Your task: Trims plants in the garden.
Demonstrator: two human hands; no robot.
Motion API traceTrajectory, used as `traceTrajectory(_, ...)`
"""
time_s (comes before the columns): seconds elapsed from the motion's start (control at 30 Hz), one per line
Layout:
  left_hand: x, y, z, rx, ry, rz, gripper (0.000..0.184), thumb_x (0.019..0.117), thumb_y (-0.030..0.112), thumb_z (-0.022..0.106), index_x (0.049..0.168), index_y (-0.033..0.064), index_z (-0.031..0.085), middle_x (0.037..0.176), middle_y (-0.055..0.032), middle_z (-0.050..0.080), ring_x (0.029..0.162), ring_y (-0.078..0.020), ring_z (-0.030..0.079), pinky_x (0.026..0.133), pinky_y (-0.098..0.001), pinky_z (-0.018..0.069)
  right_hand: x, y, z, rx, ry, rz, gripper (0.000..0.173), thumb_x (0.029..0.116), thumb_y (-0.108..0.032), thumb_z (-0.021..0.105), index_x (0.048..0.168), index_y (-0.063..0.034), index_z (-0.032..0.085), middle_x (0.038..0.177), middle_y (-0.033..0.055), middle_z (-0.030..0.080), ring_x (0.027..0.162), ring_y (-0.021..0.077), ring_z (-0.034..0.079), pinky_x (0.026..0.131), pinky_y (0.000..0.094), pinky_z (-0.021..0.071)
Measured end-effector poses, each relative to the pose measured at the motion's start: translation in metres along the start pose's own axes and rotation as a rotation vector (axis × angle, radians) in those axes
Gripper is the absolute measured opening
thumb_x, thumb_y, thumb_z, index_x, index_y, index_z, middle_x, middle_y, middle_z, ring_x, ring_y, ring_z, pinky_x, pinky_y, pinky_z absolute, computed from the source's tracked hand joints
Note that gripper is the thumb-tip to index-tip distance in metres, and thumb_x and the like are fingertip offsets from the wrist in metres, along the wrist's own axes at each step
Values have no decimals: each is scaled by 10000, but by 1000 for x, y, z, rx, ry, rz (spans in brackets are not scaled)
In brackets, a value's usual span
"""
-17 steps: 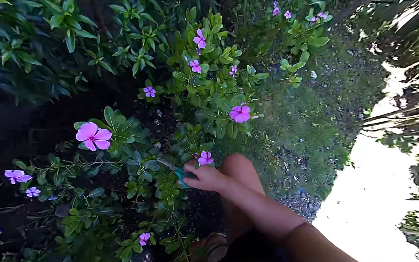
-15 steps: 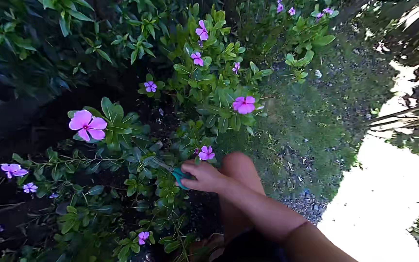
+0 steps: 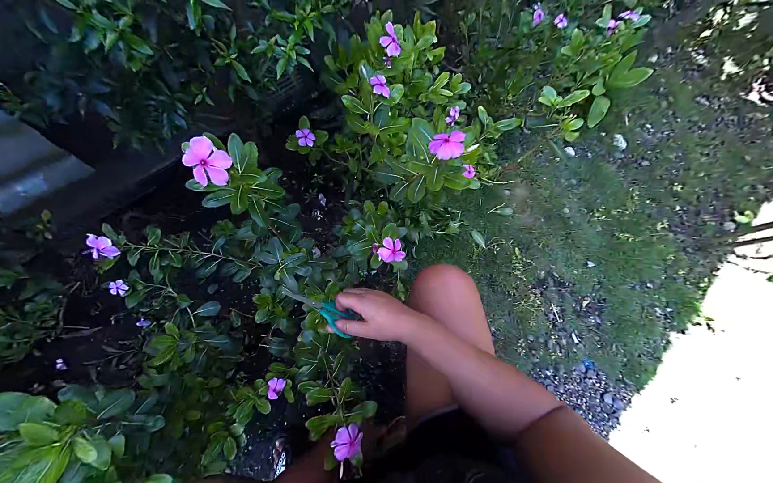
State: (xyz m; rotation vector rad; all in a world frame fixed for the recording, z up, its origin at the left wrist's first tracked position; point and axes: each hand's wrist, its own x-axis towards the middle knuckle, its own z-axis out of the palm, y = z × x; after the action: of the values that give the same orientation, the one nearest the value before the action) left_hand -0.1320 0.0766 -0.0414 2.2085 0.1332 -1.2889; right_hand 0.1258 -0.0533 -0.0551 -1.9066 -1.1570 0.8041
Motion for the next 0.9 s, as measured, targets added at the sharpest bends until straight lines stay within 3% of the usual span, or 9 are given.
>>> traceTrajectory(0.07,29,79,-12,168,-321,-216,435,1124,102,336,1498,-114,394,1486,-302,494,1374,-387,504,1152,-489,372,-4,-3,4,-26,-53,31,430,1057,-370,569,1178,38,634,1147,219,654,1071,338,640,966,515,496)
traceTrajectory(0.13,61,102,-1,111,-402,-151,402,1112,64,363,1448,-131,463,1460,-330,501,1364,-393,491,1161,-453,344,-10,-6,8,-57,-95,51,430,1064,-369,554,1199,33,624,1167,215,647,1084,340,636,974,524,491)
traceTrajectory(0.23,130,6,59,78,-384,292,424,1092,154,441,1418,-108,511,1339,-382,568,1249,-500,570,1076,-608,414,-22,-9,10,-92,-81,93,416,1077,-361,528,1183,27,632,1160,209,656,1086,332,643,971,521,496)
traceTrajectory(0.3,162,-27,93,107,-391,235,412,1061,166,534,1431,-15,543,1312,-325,606,1212,-478,591,1036,-653,423,-29,-8,10,-115,-11,144,397,1078,-353,533,1179,16,639,1147,204,666,1073,334,659,957,538,517)
traceTrajectory(0.43,198,-60,113,-65,-309,167,413,941,297,718,1268,52,657,1049,-235,695,882,-390,674,741,-614,537,-46,-6,0,-134,189,222,333,1060,-322,584,1161,-8,633,1094,181,670,953,314,682,875,531,561)
traceTrajectory(0.53,213,-84,95,-238,-68,188,579,927,426,757,1294,-5,636,1119,-259,688,971,-380,679,858,-589,543,-54,-9,-7,-120,285,259,313,1071,-320,567,1143,-21,624,1019,171,667,851,299,673,794,524,566)
traceTrajectory(0.63,150,-73,52,-435,247,105,624,1001,456,641,1363,-50,585,1339,-255,627,1266,-344,603,1106,-496,457,-56,-24,-15,-97,329,244,308,1086,-330,531,1119,-33,606,895,149,637,743,275,632,694,495,542)
traceTrajectory(0.73,47,-14,2,-666,395,96,404,1066,132,533,1398,-98,515,1399,-263,558,1320,-273,534,1147,-389,392,-51,-54,-29,-187,291,238,347,1082,-374,529,1128,-42,620,917,163,654,786,320,655,711,548,540)
traceTrajectory(0.9,56,-25,-22,-494,591,126,421,1006,129,638,1336,-125,572,1352,-290,603,1315,-331,560,1155,-443,398,-5,-76,-59,-375,158,288,430,1096,-423,472,1191,-25,606,1025,201,665,975,378,665,852,605,513)
